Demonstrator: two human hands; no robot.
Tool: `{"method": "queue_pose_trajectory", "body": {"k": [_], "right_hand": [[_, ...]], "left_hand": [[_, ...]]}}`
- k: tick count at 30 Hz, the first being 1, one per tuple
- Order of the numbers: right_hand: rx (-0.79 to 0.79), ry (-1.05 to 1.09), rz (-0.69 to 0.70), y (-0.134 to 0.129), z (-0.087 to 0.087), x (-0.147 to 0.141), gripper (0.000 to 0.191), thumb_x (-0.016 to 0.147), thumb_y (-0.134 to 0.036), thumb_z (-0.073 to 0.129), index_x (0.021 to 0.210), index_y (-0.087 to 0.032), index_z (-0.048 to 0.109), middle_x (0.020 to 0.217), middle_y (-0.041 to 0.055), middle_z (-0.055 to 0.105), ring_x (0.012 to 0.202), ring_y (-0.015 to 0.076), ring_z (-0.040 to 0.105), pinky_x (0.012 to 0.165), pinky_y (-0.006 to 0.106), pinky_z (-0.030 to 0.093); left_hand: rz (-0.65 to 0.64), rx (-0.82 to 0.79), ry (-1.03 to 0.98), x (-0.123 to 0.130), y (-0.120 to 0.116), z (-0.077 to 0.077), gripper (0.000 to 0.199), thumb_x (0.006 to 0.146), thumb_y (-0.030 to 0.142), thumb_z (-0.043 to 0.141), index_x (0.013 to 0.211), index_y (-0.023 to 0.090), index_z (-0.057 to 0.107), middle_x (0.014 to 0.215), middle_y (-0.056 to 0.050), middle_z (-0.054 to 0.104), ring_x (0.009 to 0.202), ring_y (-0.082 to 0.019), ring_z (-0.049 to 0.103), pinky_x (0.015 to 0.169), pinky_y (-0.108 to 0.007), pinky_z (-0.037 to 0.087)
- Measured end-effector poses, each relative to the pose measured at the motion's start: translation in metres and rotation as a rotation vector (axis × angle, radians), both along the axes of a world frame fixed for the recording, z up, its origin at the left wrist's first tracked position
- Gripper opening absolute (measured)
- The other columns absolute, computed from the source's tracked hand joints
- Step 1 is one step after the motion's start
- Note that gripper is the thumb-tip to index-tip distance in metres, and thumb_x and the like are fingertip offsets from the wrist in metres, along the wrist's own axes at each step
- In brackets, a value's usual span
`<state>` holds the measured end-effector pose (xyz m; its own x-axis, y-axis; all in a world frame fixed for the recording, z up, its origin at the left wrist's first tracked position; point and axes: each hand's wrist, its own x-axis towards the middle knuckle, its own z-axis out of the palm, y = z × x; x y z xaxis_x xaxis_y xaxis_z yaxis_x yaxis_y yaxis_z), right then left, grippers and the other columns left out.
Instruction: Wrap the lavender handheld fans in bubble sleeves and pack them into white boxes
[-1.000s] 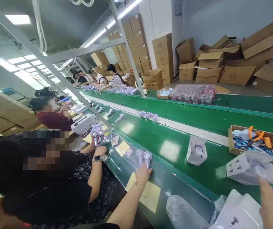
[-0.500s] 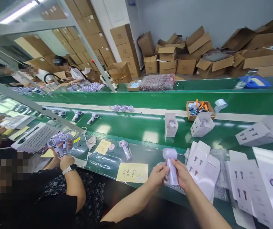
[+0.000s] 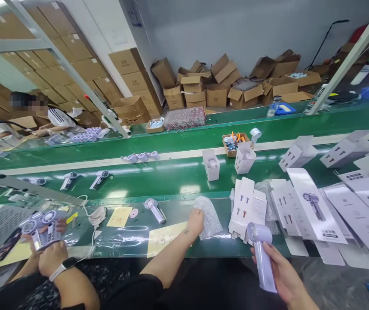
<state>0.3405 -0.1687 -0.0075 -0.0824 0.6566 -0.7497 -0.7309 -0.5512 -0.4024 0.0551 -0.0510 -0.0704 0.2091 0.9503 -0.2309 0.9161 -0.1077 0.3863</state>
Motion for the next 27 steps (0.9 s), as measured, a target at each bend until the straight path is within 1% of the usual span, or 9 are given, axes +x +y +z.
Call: {"method": "queue_pose_trajectory", "body": {"k": [2, 5, 9, 13, 16, 18, 21, 24, 27], "right_hand": [[-0.043, 0.051, -0.006, -0.007, -0.006, 0.001, 0.049, 0.068, -0.021, 0.08, 0.109, -0.021, 0.053, 0.09, 0.0022, 0.072, 0.079, 0.0192, 0.07, 0.075, 0.03, 0.061], [-0.043, 0.06, 0.014, -0.005, -0.004, 0.002, 0.045, 0.069, -0.02, 0.079, 0.106, -0.021, 0.052, 0.089, 0.0025, 0.072, 0.079, 0.0188, 0.07, 0.076, 0.031, 0.06], [0.098, -0.027, 0.209, 0.01, 0.01, 0.003, 0.044, 0.071, -0.023, 0.079, 0.106, -0.022, 0.053, 0.088, 0.0011, 0.069, 0.08, 0.0164, 0.067, 0.074, 0.03, 0.059], [0.241, -0.023, 0.475, 0.028, 0.023, -0.004, 0.039, 0.077, -0.026, 0.074, 0.109, -0.02, 0.054, 0.085, 0.0014, 0.065, 0.078, 0.0145, 0.063, 0.07, 0.028, 0.056], [0.336, 0.008, 0.66, 0.04, 0.029, -0.015, 0.047, 0.078, -0.027, 0.072, 0.119, -0.021, 0.05, 0.087, 0.0024, 0.063, 0.077, 0.0153, 0.063, 0.065, 0.028, 0.054], [0.415, 0.034, 0.736, 0.046, 0.032, -0.021, 0.05, 0.077, -0.028, 0.072, 0.121, -0.02, 0.049, 0.086, 0.0027, 0.062, 0.074, 0.0149, 0.062, 0.063, 0.028, 0.053], [0.472, 0.034, 0.785, 0.052, 0.035, -0.016, 0.043, 0.076, -0.031, 0.071, 0.113, -0.015, 0.055, 0.081, 0.003, 0.061, 0.072, 0.0131, 0.059, 0.064, 0.026, 0.051], [0.454, -0.087, 0.792, 0.051, 0.036, -0.002, 0.044, 0.073, -0.036, 0.073, 0.108, -0.015, 0.058, 0.079, 0.002, 0.061, 0.067, 0.0128, 0.057, 0.061, 0.026, 0.048], [0.46, -0.216, 0.782, 0.044, 0.037, 0.008, 0.053, 0.066, -0.036, 0.076, 0.111, -0.016, 0.056, 0.087, 0.0025, 0.063, 0.075, 0.0152, 0.06, 0.065, 0.025, 0.048]], "left_hand": [[-0.027, 0.002, -0.013, 0.003, -0.012, -0.003, 0.033, 0.086, 0.019, 0.045, 0.115, 0.009, 0.055, 0.121, -0.017, 0.048, 0.121, -0.026, 0.038, 0.107, -0.042, 0.031], [-0.082, -0.055, -0.055, 0.006, -0.036, -0.014, 0.043, 0.075, 0.031, 0.066, 0.113, 0.013, 0.057, 0.123, -0.013, 0.048, 0.121, -0.025, 0.039, 0.107, -0.036, 0.032], [-0.013, -0.106, -0.145, 0.005, -0.042, -0.02, 0.019, 0.085, 0.017, 0.048, 0.093, 0.011, 0.064, 0.111, -0.013, 0.057, 0.114, -0.022, 0.045, 0.106, -0.036, 0.031], [0.175, -0.111, -0.343, 0.023, -0.029, 0.005, 0.016, 0.081, 0.018, 0.052, 0.08, 0.01, 0.066, 0.092, -0.01, 0.063, 0.102, -0.021, 0.051, 0.097, -0.035, 0.037], [0.269, -0.148, -0.583, 0.051, -0.032, 0.035, 0.014, 0.076, 0.022, 0.057, 0.077, 0.011, 0.067, 0.077, -0.004, 0.062, 0.079, -0.014, 0.055, 0.079, -0.027, 0.042], [0.304, -0.19, -0.745, 0.067, -0.04, 0.052, 0.012, 0.071, 0.022, 0.06, 0.07, 0.011, 0.063, 0.066, 0.0, 0.058, 0.065, -0.009, 0.05, 0.066, -0.021, 0.039], [0.401, -0.245, -0.933, 0.073, -0.052, 0.071, 0.021, 0.063, 0.03, 0.065, 0.064, 0.011, 0.056, 0.057, 0.003, 0.05, 0.054, -0.006, 0.042, 0.055, -0.019, 0.034], [0.511, -0.272, -1.058, 0.069, -0.055, 0.081, 0.034, 0.062, 0.044, 0.066, 0.069, 0.012, 0.054, 0.056, 0.002, 0.049, 0.049, -0.006, 0.041, 0.051, -0.02, 0.032], [0.504, -0.254, -1.127, 0.074, -0.054, 0.087, 0.036, 0.062, 0.044, 0.067, 0.073, 0.011, 0.058, 0.057, 0.001, 0.05, 0.052, -0.006, 0.043, 0.054, -0.02, 0.034]]}}
